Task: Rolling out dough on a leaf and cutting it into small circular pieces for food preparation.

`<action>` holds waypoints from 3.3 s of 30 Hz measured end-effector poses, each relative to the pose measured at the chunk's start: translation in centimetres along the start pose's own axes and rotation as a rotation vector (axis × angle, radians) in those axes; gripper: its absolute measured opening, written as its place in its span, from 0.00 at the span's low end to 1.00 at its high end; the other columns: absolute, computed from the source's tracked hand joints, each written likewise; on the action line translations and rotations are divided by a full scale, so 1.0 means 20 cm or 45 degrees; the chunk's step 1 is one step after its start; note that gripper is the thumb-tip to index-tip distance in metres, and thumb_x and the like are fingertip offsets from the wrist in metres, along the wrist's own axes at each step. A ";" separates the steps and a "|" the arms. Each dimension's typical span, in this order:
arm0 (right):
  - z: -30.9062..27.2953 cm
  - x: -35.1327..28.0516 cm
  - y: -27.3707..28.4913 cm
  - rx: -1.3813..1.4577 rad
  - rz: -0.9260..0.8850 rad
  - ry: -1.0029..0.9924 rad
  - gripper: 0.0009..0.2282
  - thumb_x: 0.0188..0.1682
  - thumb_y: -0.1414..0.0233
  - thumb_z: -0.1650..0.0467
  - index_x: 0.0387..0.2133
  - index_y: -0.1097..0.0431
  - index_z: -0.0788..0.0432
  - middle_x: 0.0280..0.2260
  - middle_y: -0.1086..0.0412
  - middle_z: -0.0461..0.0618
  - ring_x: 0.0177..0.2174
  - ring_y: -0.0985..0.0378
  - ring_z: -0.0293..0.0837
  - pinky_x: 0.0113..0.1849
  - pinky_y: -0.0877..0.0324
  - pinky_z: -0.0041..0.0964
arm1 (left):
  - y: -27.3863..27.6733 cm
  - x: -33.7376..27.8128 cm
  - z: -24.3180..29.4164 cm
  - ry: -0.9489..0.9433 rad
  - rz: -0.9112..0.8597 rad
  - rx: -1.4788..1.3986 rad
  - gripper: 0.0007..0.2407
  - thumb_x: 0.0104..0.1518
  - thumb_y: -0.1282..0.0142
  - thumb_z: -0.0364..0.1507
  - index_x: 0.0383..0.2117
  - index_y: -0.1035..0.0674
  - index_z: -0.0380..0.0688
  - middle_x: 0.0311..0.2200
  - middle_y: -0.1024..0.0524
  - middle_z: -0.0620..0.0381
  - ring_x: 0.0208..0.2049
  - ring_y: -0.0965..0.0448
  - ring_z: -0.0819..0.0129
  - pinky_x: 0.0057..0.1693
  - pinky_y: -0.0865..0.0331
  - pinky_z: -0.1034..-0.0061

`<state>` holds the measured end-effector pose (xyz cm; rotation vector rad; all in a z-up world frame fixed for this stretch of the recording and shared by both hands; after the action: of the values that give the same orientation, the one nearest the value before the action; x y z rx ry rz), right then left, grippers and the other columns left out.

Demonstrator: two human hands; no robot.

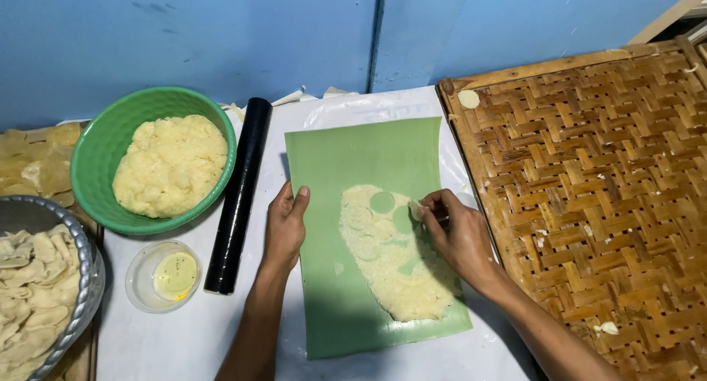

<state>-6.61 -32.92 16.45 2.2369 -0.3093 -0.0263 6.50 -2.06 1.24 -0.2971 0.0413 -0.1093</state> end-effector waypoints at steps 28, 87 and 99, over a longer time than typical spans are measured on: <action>0.90 1.18 0.35 -0.030 0.773 0.066 0.02 0.47 0.36 0.68 0.31 0.20 0.48 0.28 0.23 0.49 0.35 0.19 0.54 0.36 0.25 0.47 | -0.14 -0.07 0.25 0.032 -0.006 0.133 0.10 0.70 0.56 0.26 0.53 0.25 0.43 0.33 0.18 0.54 0.37 0.25 0.75 0.57 0.32 0.70; 0.06 0.11 -0.07 -0.040 -0.035 0.227 0.11 0.48 0.44 0.69 0.45 0.25 0.52 0.32 0.24 0.53 0.38 0.21 0.58 0.40 0.27 0.52 | -0.18 -0.10 0.30 -0.074 0.114 0.100 0.15 0.69 0.54 0.26 0.62 0.28 0.45 0.44 0.19 0.61 0.48 0.30 0.80 0.63 0.38 0.70; 0.64 0.75 0.39 0.014 0.333 -0.067 0.08 0.46 0.41 0.67 0.37 0.19 0.49 0.34 0.22 0.54 0.41 0.21 0.62 0.41 0.28 0.52 | -0.18 -0.12 0.32 -0.008 0.105 0.151 0.15 0.70 0.55 0.27 0.61 0.29 0.40 0.43 0.19 0.51 0.47 0.29 0.75 0.64 0.39 0.63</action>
<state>4.75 -50.84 15.57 2.1924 -0.6296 0.0562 4.09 -3.38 8.41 -0.1773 0.0406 -0.0289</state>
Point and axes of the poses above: each hand's wrist, its own x-axis towards the middle knuckle, its own y-axis out of the back of the hand, z = x × y, the point moved 7 cm from there along x, towards the middle knuckle
